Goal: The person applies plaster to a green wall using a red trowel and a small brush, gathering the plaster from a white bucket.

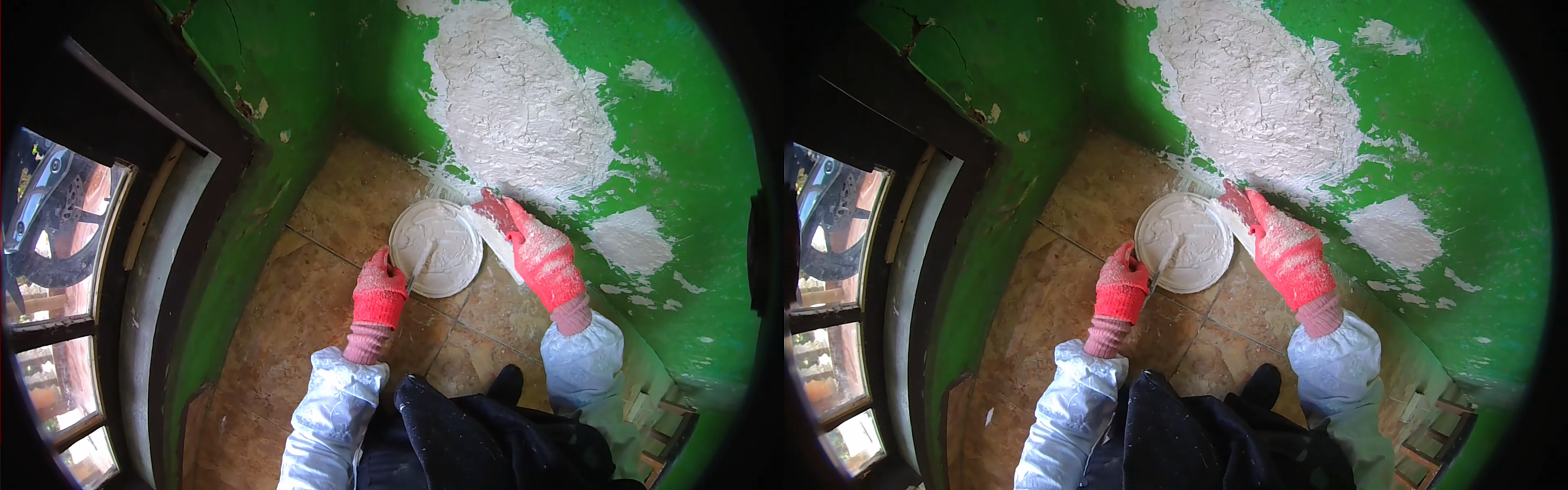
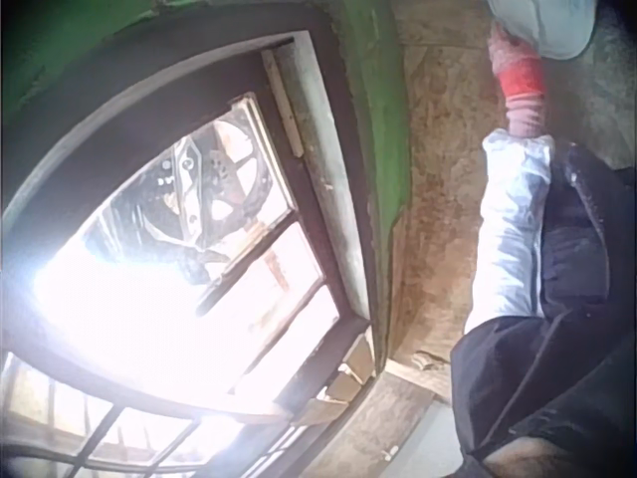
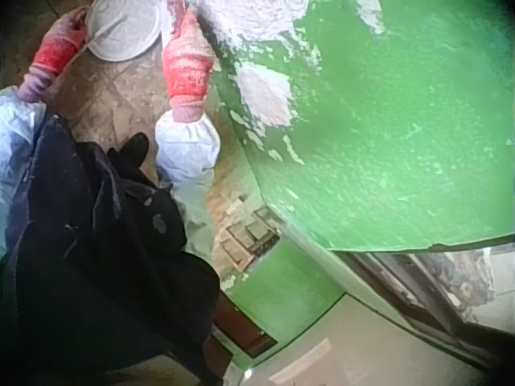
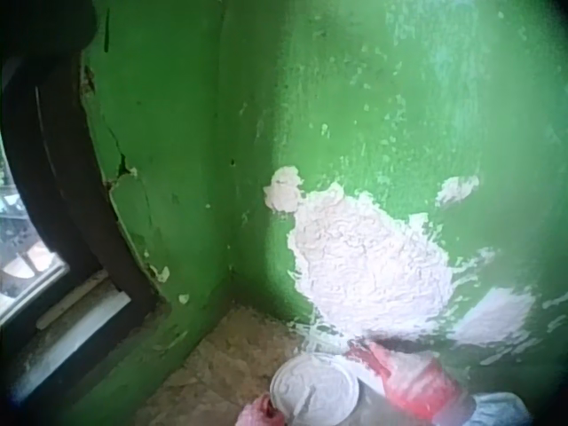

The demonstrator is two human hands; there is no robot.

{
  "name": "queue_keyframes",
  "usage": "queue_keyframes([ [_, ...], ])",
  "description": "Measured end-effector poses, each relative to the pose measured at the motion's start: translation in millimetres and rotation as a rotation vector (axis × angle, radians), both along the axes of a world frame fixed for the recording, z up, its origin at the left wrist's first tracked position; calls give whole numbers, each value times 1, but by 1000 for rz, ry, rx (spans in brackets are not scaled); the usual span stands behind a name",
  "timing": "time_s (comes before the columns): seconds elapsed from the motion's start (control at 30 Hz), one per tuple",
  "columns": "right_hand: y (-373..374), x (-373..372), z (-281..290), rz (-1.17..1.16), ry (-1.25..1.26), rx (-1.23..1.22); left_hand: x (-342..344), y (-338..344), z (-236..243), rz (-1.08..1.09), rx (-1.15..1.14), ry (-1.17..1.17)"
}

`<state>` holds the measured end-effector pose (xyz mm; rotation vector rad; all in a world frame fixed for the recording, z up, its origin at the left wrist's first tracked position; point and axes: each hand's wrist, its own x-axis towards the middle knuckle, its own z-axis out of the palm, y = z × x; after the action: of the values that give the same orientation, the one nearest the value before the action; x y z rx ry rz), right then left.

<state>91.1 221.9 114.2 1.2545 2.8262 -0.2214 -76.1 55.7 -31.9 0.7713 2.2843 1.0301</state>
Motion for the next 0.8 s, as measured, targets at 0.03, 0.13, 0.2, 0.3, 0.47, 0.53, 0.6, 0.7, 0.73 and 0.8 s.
queue_keyframes([
  [0.03,-1,-3,0,4,-1,-4,-2,-1,-1,-7,-10,42],
  [0.13,-6,-12,3,11,-132,-3,-9,1,-6,-48,-39,69],
  [0.2,-2,-17,1,115,-110,25,-15,3,-10,-79,-58,55],
  [0.3,5,-18,-2,248,-81,53,-21,4,-13,-104,-37,-31],
  [0.47,8,-30,0,346,-198,142,-28,7,-6,-185,-26,-100],
  [0.53,6,-31,1,335,-240,137,-30,8,-6,-182,-32,-88],
  [0.6,2,-26,-4,337,-206,185,-31,8,-6,-177,-37,-75],
  [0.7,-5,-13,-15,207,-131,147,-33,8,-7,-169,-40,9],
  [0.73,-6,-9,-16,208,-135,147,-35,9,-9,-182,-31,-3],
  [0.8,-7,-5,-20,213,-114,206,-36,11,-11,-196,-27,-17],
])
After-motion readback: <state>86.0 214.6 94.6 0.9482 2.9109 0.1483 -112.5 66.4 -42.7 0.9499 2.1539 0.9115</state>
